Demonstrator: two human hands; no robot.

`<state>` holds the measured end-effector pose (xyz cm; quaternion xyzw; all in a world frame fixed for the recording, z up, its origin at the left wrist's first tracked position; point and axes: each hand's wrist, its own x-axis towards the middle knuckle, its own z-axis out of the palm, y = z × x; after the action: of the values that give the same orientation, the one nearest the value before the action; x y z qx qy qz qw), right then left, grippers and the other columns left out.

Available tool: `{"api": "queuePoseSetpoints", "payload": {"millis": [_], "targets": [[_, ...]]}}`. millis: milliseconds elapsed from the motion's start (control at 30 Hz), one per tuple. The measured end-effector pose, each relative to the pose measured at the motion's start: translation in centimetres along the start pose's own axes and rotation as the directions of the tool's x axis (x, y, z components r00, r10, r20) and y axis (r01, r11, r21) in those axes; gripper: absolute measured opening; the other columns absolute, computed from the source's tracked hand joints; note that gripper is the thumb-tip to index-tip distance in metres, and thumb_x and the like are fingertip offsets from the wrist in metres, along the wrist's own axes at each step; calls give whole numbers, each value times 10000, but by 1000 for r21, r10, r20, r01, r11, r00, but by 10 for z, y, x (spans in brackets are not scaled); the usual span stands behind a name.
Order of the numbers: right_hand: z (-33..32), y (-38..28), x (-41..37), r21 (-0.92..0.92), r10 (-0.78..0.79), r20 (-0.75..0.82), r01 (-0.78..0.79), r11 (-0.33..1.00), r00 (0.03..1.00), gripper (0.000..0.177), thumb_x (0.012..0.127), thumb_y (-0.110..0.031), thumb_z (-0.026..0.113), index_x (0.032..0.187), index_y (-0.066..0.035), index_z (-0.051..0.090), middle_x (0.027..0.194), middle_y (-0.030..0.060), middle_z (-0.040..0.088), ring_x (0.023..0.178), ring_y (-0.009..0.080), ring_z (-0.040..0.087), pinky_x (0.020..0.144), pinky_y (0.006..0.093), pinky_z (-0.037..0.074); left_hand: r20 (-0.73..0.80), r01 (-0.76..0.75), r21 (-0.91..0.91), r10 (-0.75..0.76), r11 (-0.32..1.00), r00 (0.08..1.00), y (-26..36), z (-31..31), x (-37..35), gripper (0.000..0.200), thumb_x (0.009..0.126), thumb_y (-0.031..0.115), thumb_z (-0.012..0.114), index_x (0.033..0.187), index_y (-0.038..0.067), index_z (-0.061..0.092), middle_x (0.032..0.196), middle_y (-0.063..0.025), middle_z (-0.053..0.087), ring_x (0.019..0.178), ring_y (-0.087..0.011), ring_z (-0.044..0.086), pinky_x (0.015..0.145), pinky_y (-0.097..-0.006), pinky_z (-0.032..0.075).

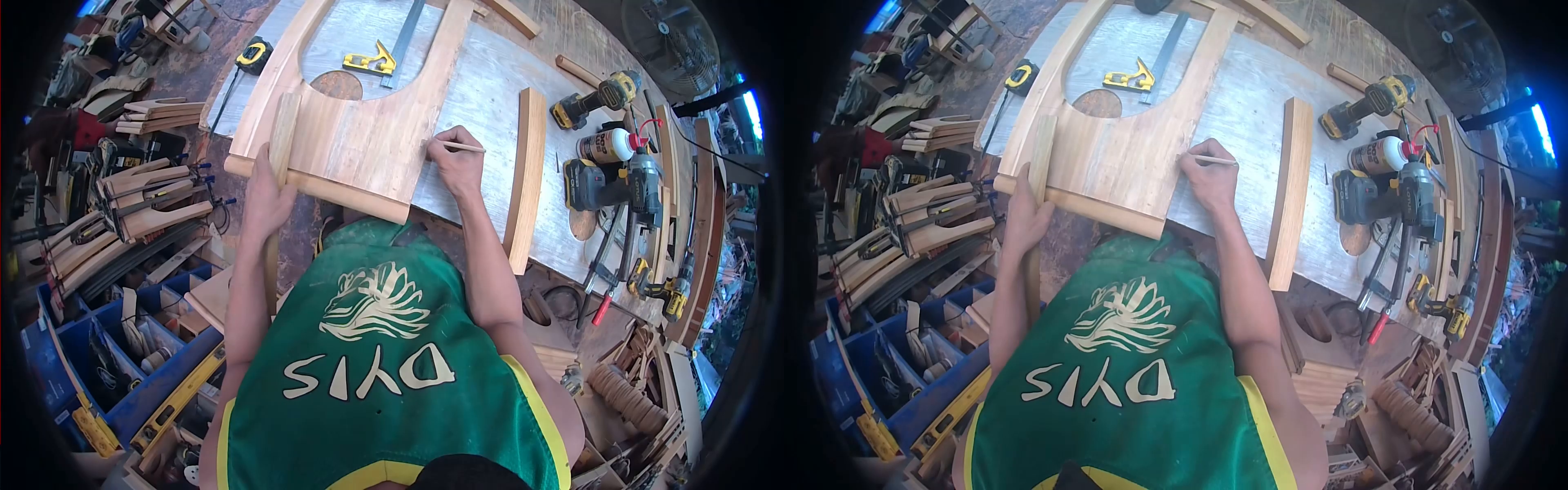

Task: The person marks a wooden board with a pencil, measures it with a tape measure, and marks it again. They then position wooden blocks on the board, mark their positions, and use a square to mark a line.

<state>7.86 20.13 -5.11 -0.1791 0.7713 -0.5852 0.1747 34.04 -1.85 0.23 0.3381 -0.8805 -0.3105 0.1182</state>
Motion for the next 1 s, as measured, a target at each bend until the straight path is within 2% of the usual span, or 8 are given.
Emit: {"api": "queuePoseSetpoints", "payload": {"millis": [367, 467, 533, 600, 667, 733, 833, 1000], "targets": [[-7, -6, 11, -70, 21, 92, -15, 997, 996, 154, 809, -144, 748, 800, 4, 703, 731, 64, 701, 690, 114, 625, 651, 305, 510, -16, -19, 5, 19, 1000, 1000, -3, 1, 1, 792, 806, 80, 598, 1510, -91, 279, 1387, -389, 502, 1312, -515, 503, 1113, -488, 401], [-14, -22, 4, 214, -6, 106, -17, 977, 994, 132, 846, -119, 748, 825, 1, 696, 737, 62, 700, 699, 113, 634, 642, 310, 509, 4, 47, -77, -47, 996, 999, 1, -8, -2, 759, 821, 75, 613, 1500, -74, 308, 1364, -367, 525, 1286, -500, 528, 1091, -485, 421], [-17, -31, 2, 240, -16, 83, -4, 971, 996, 144, 876, -121, 766, 871, -1, 686, 748, 62, 698, 708, 118, 643, 664, 297, 505, 38, 134, -170, -129, 976, 991, 2, -17, -5, 772, 806, 77, 608, 1509, -50, 315, 1342, -355, 543, 1259, -489, 554, 1072, -477, 434], [-11, -41, -1, 224, -22, 70, 5, 975, 997, 167, 876, -136, 781, 883, -2, 683, 755, 63, 697, 709, 122, 644, 681, 287, 502, -11, 133, -214, -139, 968, 990, -10, -25, -18, 788, 794, 76, 600, 1522, -25, 316, 1328, -326, 559, 1236, -462, 572, 1057, -462, 441], [9, -47, 0, 207, -78, 91, 57, 977, 993, 172, 901, -97, 767, 902, 31, 652, 791, 107, 691, 702, 168, 666, 665, 301, 546, -106, 126, -220, -152, 967, 983, -31, -37, -34, 802, 787, 71, 595, 1532, -12, 312, 1319, -300, 569, 1220, -431, 584, 1049, -447, 445], [39, -67, -2, 271, -46, 182, -5, 963, 982, 167, 902, -84, 764, 918, 37, 650, 787, 108, 688, 712, 169, 673, 667, 300, 559, -223, 107, -195, -151, 975, 963, -57, -46, -52, 811, 785, 61, 590, 1540, -11, 303, 1314, -277, 574, 1210, -395, 588, 1047, -434, 445], [100, -73, 4, 370, -56, 264, -48, 928, 963, 156, 895, -63, 759, 919, 38, 644, 779, 109, 686, 693, 169, 675, 652, 292, 564, -240, 239, -247, -298, 939, 924, -95, -66, -71, 829, 781, 51, 598, 1545, -30, 286, 1332, -273, 566, 1230, -362, 578, 1058, -426, 440], [199, -82, 36, 278, -39, 262, -37, 960, 964, 146, 879, -58, 750, 864, 26, 632, 737, 100, 678, 611, 146, 650, 570, 274, 541, -216, 366, -232, -415, 901, 884, -185, -71, -102, 833, 788, 57, 631, 1538, -50, 284, 1336, -299, 559, 1242, -398, 573, 1062, -437, 436]]}}
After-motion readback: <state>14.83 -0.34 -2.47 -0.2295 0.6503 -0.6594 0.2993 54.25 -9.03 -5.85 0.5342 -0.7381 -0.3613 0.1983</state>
